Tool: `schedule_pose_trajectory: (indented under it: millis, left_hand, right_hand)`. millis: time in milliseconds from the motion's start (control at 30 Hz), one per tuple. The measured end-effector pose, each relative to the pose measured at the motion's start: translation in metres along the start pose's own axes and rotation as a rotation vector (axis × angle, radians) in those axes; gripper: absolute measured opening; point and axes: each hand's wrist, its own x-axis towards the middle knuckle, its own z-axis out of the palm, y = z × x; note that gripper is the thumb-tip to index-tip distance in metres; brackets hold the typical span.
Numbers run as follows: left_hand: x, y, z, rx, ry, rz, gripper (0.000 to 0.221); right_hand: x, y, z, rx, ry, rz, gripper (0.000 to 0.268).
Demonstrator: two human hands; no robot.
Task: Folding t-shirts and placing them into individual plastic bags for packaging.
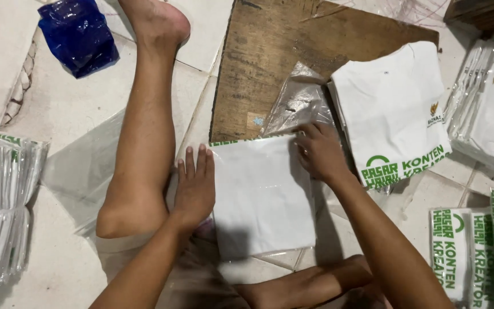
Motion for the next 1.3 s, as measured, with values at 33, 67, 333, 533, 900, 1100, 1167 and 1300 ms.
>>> schedule_pose_trajectory:
  millis: [33, 67, 333, 533, 900, 1100, 1167, 1300]
  left_hand:
    - [-0.007, 0.004, -0.007, 0.002, -0.003, 0.009, 0.069]
    - [-0.009, 0.005, -0.02, -0.227, 0.005, -0.084, 0.071]
    - [0.017, -0.035, 0.03, -0.607, 0.572, 0.148, 0.074]
    - [0.013, -0.027, 0.02, -0.838, 0.703, 0.23, 0.052]
    - [0.009, -0.024, 0.023, -0.676, 0.52, 0.185, 0.052]
    - [0.002, -0.027, 0.022, -0.69, 0.43, 0.123, 0.049]
    - [0.003, -0.024, 0.024, -0.665, 0.438, 0.111, 0.05]
    - [0.015, -0.019, 0.038, -0.562, 0.498, 0.232, 0.049]
  right_hand:
    - [0.007, -0.008, 0.006, -0.001, -0.003, 0.01, 0.019]
    - [0.022, -0.013, 0.01, 0.032, -0.14, 0.06, 0.03]
    - [-0.027, -0.063, -0.1, 0.131, -0.366, 0.107, 0.028]
    - [-0.178, -0.046, -0.325, 0.76, -0.35, 1.345, 0.043]
    - [-0.454, 0.104, -0.332, -0.549, 0.372, 1.06, 0.016]
    - [-0.488, 0.178, -0.165, -0.039, -0.201, 1.606, 0.051]
    - [-0.463, 0.167, -0.162, -0.045, -0.052, 1.686, 0.049]
    - [-0.398, 0.13, -0.151, -0.259, 0.411, 1.524, 0.033]
